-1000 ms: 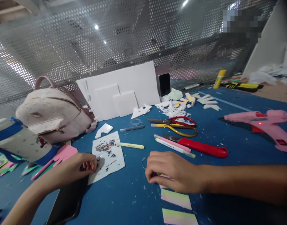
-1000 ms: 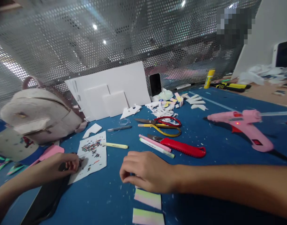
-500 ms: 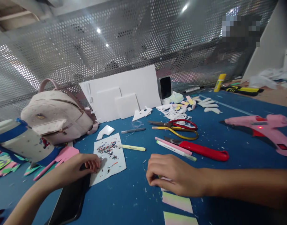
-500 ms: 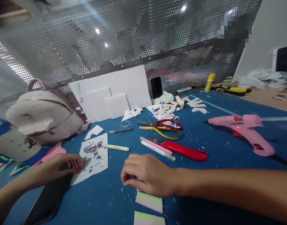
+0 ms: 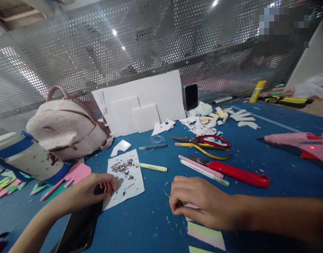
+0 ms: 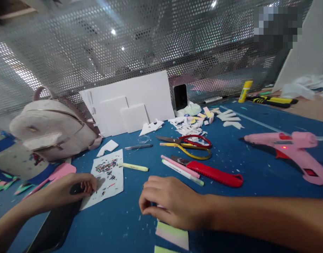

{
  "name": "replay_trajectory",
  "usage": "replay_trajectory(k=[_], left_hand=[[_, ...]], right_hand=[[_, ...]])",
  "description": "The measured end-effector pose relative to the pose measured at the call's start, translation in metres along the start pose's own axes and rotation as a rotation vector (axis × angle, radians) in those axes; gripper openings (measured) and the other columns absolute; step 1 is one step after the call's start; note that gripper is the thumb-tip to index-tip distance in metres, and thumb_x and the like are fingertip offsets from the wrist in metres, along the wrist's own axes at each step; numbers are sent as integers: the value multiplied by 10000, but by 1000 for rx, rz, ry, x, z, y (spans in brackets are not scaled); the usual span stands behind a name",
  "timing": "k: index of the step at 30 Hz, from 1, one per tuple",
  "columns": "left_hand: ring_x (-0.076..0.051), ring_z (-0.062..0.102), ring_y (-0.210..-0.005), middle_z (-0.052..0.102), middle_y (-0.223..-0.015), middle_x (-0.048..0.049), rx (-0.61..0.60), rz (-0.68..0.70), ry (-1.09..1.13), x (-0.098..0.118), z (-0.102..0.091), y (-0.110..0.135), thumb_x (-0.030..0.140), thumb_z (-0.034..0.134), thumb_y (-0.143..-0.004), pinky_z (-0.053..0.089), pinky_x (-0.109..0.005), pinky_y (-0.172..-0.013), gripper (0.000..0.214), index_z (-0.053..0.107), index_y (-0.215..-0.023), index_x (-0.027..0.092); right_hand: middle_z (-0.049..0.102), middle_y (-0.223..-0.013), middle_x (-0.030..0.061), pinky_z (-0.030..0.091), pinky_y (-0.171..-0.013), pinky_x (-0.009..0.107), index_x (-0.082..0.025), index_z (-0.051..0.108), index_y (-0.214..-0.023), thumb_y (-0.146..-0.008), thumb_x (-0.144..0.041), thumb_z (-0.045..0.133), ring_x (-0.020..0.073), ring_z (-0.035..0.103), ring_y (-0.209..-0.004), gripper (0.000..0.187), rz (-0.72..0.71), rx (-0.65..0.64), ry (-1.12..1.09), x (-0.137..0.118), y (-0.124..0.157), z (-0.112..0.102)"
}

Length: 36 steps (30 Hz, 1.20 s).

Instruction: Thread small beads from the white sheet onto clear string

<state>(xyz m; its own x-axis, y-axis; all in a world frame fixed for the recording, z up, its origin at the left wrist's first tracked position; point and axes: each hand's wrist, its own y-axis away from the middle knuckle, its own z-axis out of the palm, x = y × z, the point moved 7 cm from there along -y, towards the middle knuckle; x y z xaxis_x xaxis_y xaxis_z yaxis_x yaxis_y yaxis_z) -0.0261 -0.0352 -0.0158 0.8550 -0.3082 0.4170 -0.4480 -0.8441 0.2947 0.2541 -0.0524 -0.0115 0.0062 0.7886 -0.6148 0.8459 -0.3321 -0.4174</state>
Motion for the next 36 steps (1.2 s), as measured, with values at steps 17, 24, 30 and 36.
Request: replay_trajectory(k=[17,24,30,36], left_hand=[[-204,651,-790,682,-803,-34,436,161,269,56,-3,-15,182,609,-875,511,-325,-746,116,674,-781,199],[-182,652,-769,659,-837,-35,594,212,690,113,43,-27,152,684,-875,539,-299,-715,42,690,-867,193],[-144,642,-755,637,-856,-18,591,261,827,123,59,-34,71,693,-857,522,-231,-670,135,694,-909,196],[-145,652,-783,646,-878,-5,529,247,883,113,62,-31,80,717,-879,546,-252,-734,168,690,-970,219]], right_hand=[[645,-871,31,395,-722,250,-162,619,-917,-989,-139,564,152,536,-826,93,-13,65,28,0,1,-2],[623,-854,22,384,-700,250,-160,604,-899,-935,-114,584,147,520,-793,62,70,205,21,2,2,-10],[597,-803,3,367,-682,241,-163,586,-870,-901,-115,607,134,511,-761,61,97,216,16,3,1,-10],[589,-797,-14,357,-677,230,-170,556,-845,-878,-89,624,119,503,-760,111,147,205,-5,8,2,-9]])
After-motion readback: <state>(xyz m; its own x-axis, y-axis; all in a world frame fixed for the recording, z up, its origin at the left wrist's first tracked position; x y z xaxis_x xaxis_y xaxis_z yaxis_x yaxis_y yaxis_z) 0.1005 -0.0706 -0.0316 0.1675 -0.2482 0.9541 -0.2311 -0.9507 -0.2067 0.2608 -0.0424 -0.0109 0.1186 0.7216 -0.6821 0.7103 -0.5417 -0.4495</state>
